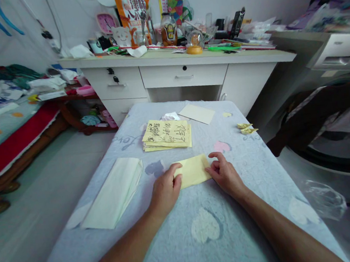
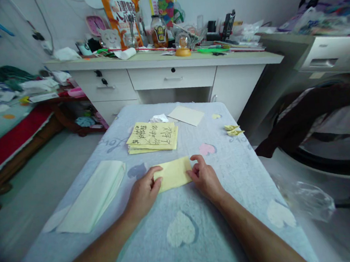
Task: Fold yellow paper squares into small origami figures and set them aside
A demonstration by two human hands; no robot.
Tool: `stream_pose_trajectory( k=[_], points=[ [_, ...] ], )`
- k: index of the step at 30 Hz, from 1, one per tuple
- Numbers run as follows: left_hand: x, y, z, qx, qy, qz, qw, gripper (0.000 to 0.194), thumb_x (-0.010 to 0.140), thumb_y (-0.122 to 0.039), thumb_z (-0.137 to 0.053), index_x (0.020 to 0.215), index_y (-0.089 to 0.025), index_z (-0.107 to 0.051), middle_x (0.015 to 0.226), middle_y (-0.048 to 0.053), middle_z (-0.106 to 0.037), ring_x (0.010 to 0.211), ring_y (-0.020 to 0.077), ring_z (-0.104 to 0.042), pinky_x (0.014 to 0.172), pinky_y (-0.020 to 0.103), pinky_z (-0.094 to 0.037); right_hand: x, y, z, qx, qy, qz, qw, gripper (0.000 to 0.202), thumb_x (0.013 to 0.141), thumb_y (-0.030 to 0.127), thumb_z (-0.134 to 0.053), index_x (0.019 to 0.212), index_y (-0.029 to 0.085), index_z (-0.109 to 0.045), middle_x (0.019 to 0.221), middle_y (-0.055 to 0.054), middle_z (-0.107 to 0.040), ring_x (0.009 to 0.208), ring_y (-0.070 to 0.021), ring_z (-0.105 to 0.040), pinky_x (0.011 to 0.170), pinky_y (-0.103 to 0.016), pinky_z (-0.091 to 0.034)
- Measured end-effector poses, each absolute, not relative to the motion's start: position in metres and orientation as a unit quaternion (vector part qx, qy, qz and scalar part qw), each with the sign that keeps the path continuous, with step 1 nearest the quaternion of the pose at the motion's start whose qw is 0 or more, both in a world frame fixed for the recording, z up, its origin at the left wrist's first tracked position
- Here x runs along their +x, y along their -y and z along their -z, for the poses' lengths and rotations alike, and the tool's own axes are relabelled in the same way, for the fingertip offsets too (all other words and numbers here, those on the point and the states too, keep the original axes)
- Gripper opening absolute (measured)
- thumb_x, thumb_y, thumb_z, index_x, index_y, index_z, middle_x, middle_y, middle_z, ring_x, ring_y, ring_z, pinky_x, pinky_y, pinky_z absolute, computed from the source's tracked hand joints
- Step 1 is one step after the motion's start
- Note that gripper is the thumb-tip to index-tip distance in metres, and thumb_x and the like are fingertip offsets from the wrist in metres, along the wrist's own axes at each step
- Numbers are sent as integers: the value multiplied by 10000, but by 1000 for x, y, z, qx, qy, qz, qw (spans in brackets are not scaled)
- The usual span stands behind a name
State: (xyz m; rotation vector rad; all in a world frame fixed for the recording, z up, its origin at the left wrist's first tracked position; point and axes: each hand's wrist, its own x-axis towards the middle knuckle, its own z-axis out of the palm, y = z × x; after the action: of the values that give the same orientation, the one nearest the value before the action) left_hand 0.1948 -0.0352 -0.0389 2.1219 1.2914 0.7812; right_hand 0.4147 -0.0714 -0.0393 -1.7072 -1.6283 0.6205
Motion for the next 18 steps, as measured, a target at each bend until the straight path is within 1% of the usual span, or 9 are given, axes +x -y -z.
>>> stream_pose_trajectory(
  k=[2, 4, 6, 7, 11, 18],
  points=[
    [194, 35, 40, 812, -459, -266, 245, 225, 874, -158, -455, 1004, -209, -631, 921, 28, -693, 849, 166, -649, 769, 265, -478, 414, 72, 39, -657, 643, -225, 323, 227, 841, 243, -505, 1054, 197, -441, 575, 84, -495, 501, -117, -471, 531, -225, -323],
    [195, 35, 41, 825, -455, -247, 228, 231, 872, -133, -444, 962, -209, -643, 954, 33, -699, 888, 171, -649, 801, 274, -478, 414, 72, 39, -656, 666, -200, 294, 137, 839, 229, -506, 970, 199, -483, 592, 65, -504, 526, -119, -476, 542, -227, -323],
    [196, 35, 43, 830, -463, -230, 210, 242, 868, -123, -444, 982, -214, -638, 971, 32, -705, 899, 171, -654, 820, 279, -481, 414, 72, 38, -651, 687, -178, 270, 64, 841, 211, -495, 900, 200, -517, 610, 45, -519, 550, -121, -482, 552, -228, -324],
    [196, 35, 43, 831, -467, -223, 202, 246, 867, -120, -447, 990, -217, -636, 983, 31, -707, 909, 171, -656, 830, 280, -482, 414, 72, 37, -646, 696, -169, 263, 59, 843, 197, -485, 882, 199, -530, 617, 38, -526, 560, -123, -485, 559, -229, -326],
    [196, 36, 45, 835, -476, -207, 182, 258, 869, -122, -450, 1014, -219, -640, 1010, 39, -712, 932, 180, -662, 848, 295, -491, 413, 74, 36, -630, 722, -140, 250, 124, 837, 151, -462, 900, 187, -562, 655, 11, -558, 619, -139, -512, 618, -242, -359],
    [194, 33, 47, 838, -474, -207, 173, 321, 895, -136, -413, 1127, -198, -625, 1085, 64, -699, 975, 190, -661, 886, 312, -502, 409, 75, 36, -643, 717, -131, 237, 145, 869, 162, -457, 905, 175, -597, 791, -46, -641, 747, -173, -576, 728, -279, -412]
  ],
)
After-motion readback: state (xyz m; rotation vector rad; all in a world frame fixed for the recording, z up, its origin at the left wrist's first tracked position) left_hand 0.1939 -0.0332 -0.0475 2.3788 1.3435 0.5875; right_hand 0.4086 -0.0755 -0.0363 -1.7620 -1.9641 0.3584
